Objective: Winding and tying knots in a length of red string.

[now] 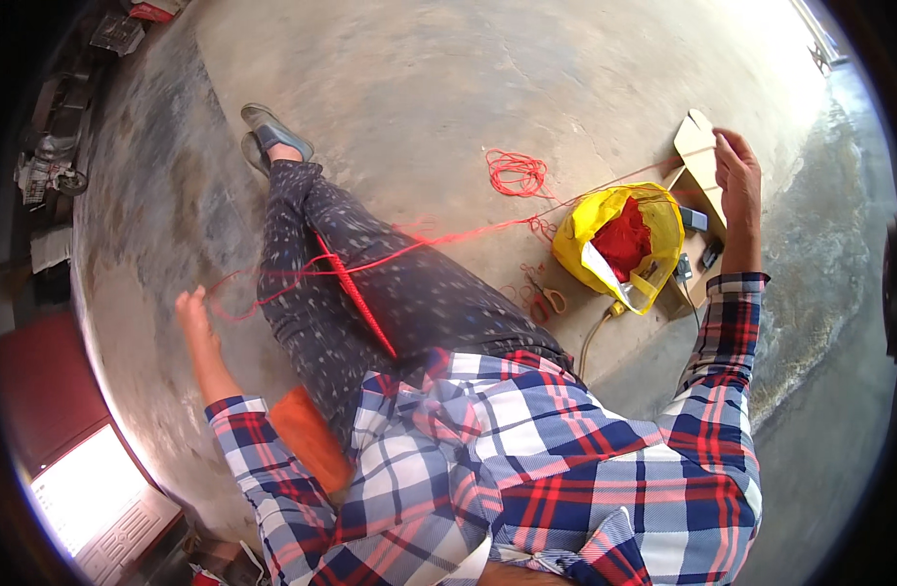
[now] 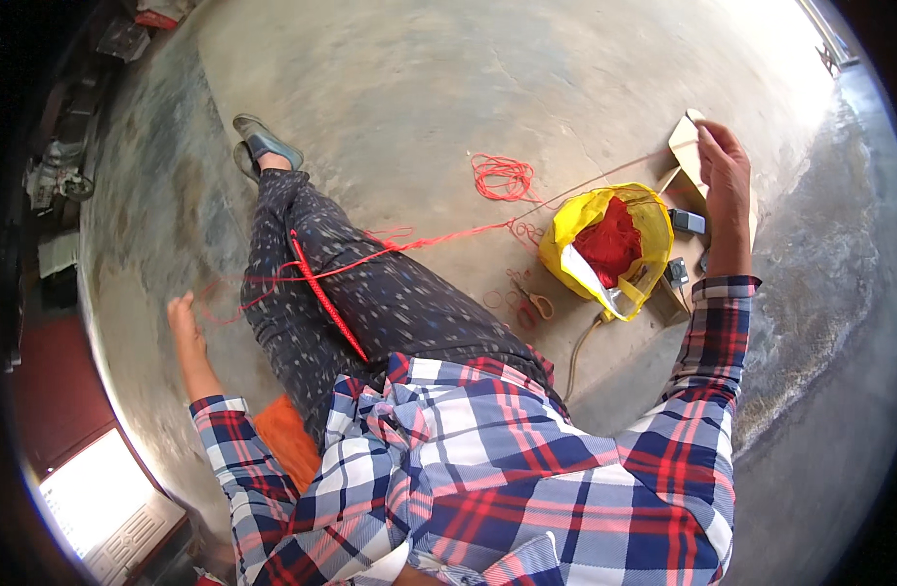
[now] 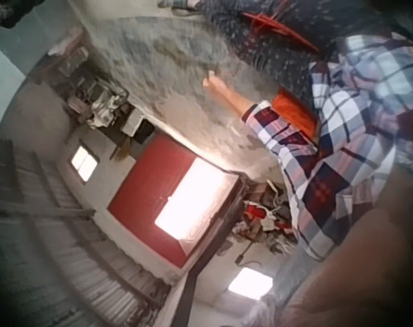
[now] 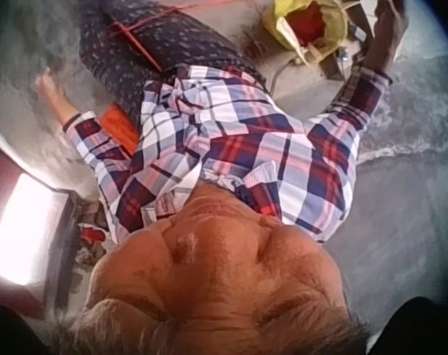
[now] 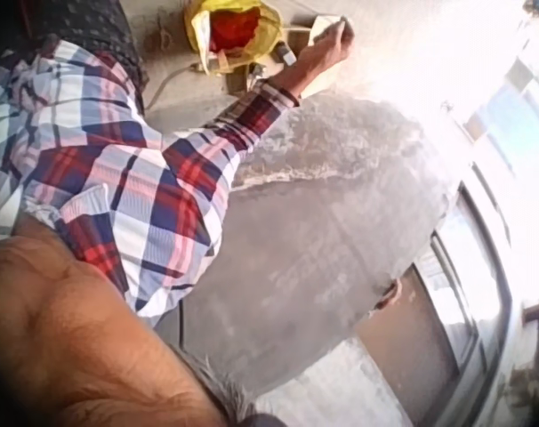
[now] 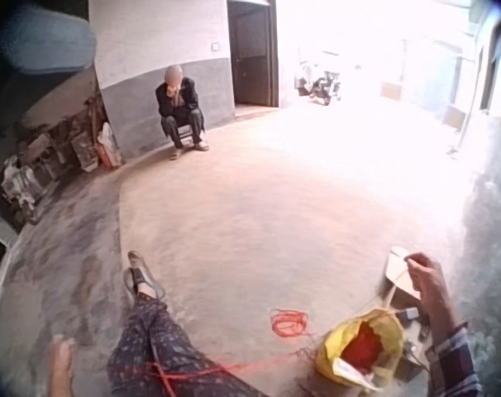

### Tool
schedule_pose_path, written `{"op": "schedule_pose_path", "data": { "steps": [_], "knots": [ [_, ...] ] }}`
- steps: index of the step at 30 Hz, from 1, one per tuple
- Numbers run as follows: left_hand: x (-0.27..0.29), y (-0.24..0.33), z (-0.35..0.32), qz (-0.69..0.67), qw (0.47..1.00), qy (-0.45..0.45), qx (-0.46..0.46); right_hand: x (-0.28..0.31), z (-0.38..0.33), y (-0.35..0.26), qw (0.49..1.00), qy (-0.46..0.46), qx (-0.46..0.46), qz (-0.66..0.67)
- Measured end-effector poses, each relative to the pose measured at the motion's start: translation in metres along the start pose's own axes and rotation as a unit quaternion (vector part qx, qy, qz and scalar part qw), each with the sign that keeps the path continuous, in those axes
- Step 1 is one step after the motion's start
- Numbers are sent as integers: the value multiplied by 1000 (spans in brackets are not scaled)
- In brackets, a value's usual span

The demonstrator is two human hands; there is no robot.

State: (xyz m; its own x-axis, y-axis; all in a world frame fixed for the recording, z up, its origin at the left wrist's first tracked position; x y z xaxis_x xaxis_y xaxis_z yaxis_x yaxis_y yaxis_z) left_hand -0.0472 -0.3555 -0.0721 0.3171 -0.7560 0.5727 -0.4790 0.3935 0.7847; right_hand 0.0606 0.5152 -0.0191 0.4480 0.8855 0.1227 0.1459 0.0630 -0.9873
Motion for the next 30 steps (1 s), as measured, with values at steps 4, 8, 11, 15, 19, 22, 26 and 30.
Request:
{"op": "schedule_pose_path", "data": {
  "steps": [4, 8, 11, 15, 19, 22, 26, 30],
  "knots": [
    [-103, 128, -79, 324, 888, 14, -326, -49, -17, -58, 988, -137, 57, 49],
    [-188, 222, -178, 176, 825, -255, -473, -89, -32, -111, 961, -232, 138, 64],
    [-249, 244, -224, 100, 765, -378, -512, -122, -40, -144, 937, -286, 195, 45],
    [-317, 246, -265, 7, 702, -441, -559, -143, -35, -163, 909, -301, 288, 24],
    [-322, 235, -264, -51, 570, -784, -240, -126, -25, -173, 918, -298, 256, 53],
    [-316, 238, -252, -87, 626, -741, -228, -117, -24, -170, 926, -274, 260, -2],
    [-315, 274, -274, -191, 694, -643, -261, -154, -44, -171, 901, -359, 244, 2],
    [-315, 286, -284, -138, 566, -794, -176, -166, -41, -162, 917, -312, 243, -59]
  ]
}}
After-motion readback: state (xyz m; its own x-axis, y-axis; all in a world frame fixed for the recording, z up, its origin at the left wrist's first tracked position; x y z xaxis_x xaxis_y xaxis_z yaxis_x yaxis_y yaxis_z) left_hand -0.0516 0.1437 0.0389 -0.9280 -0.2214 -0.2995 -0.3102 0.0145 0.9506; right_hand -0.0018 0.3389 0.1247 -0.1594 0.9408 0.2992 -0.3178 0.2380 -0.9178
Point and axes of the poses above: each hand's wrist, its own z-axis towards the middle knuckle, its own x-axis out of the back of the hand, y = z × x, the point moved 1 cm from there along z, towards the middle knuckle, and after that the axes turned 13 degrees about -y, right-handed, at the moved point
